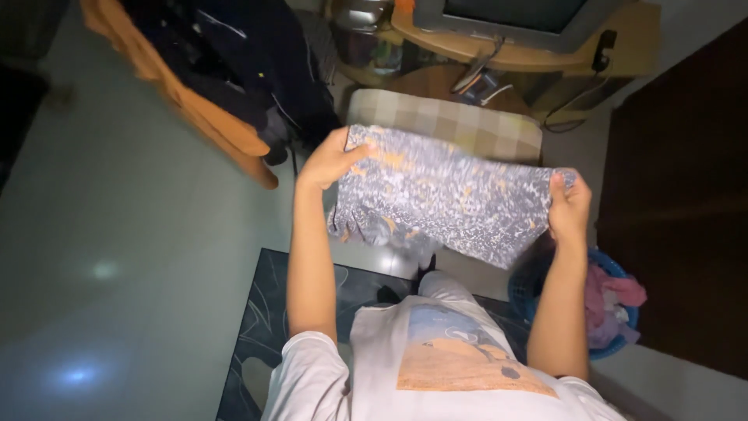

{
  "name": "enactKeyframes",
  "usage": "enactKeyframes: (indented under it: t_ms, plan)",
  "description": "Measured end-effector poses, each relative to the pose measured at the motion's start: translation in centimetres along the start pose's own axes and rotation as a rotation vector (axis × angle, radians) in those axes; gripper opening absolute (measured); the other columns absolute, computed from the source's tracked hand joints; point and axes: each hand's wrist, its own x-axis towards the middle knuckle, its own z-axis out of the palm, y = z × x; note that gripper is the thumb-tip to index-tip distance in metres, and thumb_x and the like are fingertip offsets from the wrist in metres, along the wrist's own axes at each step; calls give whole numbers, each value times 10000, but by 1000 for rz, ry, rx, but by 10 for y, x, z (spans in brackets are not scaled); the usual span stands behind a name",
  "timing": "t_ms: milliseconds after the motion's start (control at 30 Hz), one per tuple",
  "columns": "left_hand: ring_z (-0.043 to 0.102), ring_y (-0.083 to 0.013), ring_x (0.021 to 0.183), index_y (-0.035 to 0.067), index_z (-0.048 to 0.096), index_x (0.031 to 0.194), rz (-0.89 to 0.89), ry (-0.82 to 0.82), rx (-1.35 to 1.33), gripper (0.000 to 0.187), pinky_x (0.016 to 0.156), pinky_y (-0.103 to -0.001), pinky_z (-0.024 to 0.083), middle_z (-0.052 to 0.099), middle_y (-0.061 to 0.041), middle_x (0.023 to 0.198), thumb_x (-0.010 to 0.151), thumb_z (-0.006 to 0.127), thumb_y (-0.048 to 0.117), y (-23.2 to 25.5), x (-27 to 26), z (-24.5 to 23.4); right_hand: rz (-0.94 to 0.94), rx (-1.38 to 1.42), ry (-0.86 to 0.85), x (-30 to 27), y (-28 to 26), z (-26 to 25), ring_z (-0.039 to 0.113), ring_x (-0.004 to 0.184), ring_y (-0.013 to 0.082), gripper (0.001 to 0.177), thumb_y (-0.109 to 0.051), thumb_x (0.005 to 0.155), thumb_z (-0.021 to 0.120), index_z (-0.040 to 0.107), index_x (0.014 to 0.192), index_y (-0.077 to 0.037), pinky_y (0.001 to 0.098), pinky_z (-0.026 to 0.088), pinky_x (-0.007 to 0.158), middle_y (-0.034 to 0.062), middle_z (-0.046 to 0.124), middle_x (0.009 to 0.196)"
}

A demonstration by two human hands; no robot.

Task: Ironing a patterned garment on a stool and placing it on a hanger.

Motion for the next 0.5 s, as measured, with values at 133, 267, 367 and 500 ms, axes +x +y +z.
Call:
enactKeyframes:
  t_ms: [133, 267, 367, 500]
  plan:
    - [647, -83, 901, -23, 662, 1172, 55, 125, -4, 260, 764, -267, 552, 728, -23, 1030, 961, 723, 118, -98, 77, 3, -69, -113, 29, 29, 30, 9, 540, 883, 67, 116, -107, 1090, 619, 621, 1202, -73, 229, 464, 788, -13, 621, 1000]
    - [660, -98, 929, -20, 669, 1141, 88, 299, -76, 235, 830, -262, 540, 740, -37, 1034, 949, 739, 96, -249, 156, 7, 44, -200, 102, 77, 136, 2, 535, 944, 107, 148, -116, 1065, 643, 631, 1211, -94, 260, 461, 844, -9, 624, 1032]
    - [650, -110, 937, -30, 664, 1124, 77, 381, -23, 232, 836, -273, 529, 727, -53, 1019, 944, 753, 87, -322, 194, 12, 33, -227, 142, 116, 226, -3, 578, 1016, 135, 142, -82, 1040, 655, 634, 1180, -78, 281, 478, 923, 4, 657, 1090]
    - [641, -121, 1011, -56, 598, 1170, 42, 506, 91, 318, 879, -280, 516, 695, -47, 1082, 938, 762, 86, -388, 233, 21, 88, -282, 174, 157, 285, -7, 612, 1025, 149, 203, 22, 981, 633, 639, 1162, -70, 287, 490, 939, 29, 671, 1090]
